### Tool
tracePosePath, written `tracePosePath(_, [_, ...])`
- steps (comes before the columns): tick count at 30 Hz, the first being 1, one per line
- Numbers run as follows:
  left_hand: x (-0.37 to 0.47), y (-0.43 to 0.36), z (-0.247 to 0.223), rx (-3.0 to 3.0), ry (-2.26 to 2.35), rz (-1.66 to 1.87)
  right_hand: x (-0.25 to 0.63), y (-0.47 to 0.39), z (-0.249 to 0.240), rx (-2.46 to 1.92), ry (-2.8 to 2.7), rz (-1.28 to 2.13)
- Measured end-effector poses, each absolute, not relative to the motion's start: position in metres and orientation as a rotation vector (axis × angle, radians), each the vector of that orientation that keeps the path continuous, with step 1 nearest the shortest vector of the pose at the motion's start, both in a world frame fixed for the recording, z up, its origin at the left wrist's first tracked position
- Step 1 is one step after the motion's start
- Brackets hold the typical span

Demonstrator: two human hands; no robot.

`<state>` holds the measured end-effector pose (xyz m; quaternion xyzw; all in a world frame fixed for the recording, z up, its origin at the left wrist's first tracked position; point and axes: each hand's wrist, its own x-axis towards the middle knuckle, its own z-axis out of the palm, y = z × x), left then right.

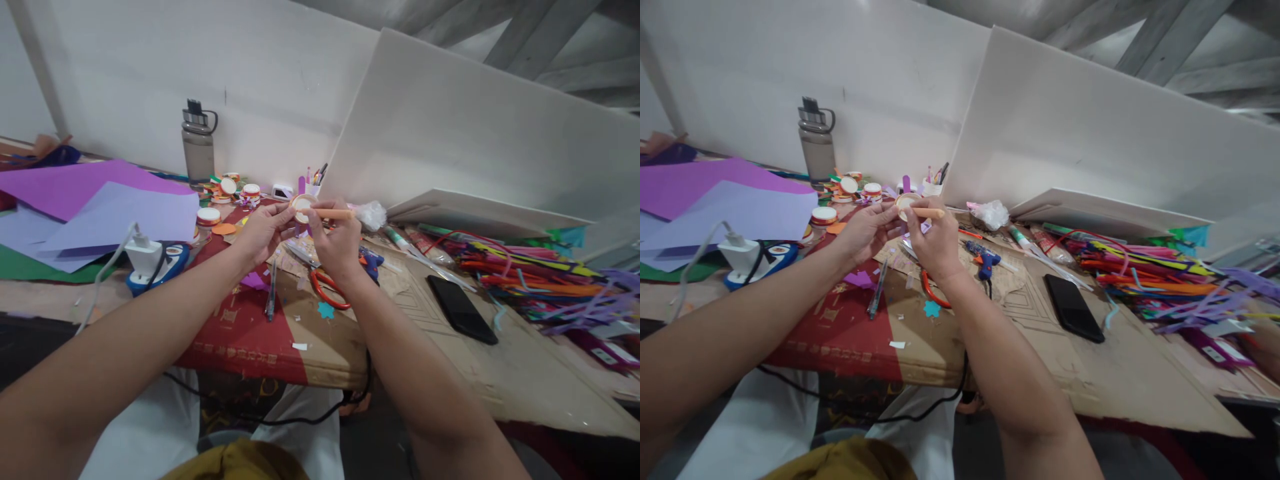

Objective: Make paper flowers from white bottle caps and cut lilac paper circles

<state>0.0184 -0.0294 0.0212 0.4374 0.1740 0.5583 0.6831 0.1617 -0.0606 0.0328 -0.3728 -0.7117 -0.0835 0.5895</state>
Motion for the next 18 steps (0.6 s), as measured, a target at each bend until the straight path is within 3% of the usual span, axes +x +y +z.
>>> tracePosePath(18, [0.0198, -0.0378, 0.0299, 0.958, 0.506, 1.291, 0.1645, -0.059, 0.033, -0.912, -1.632, -0.265])
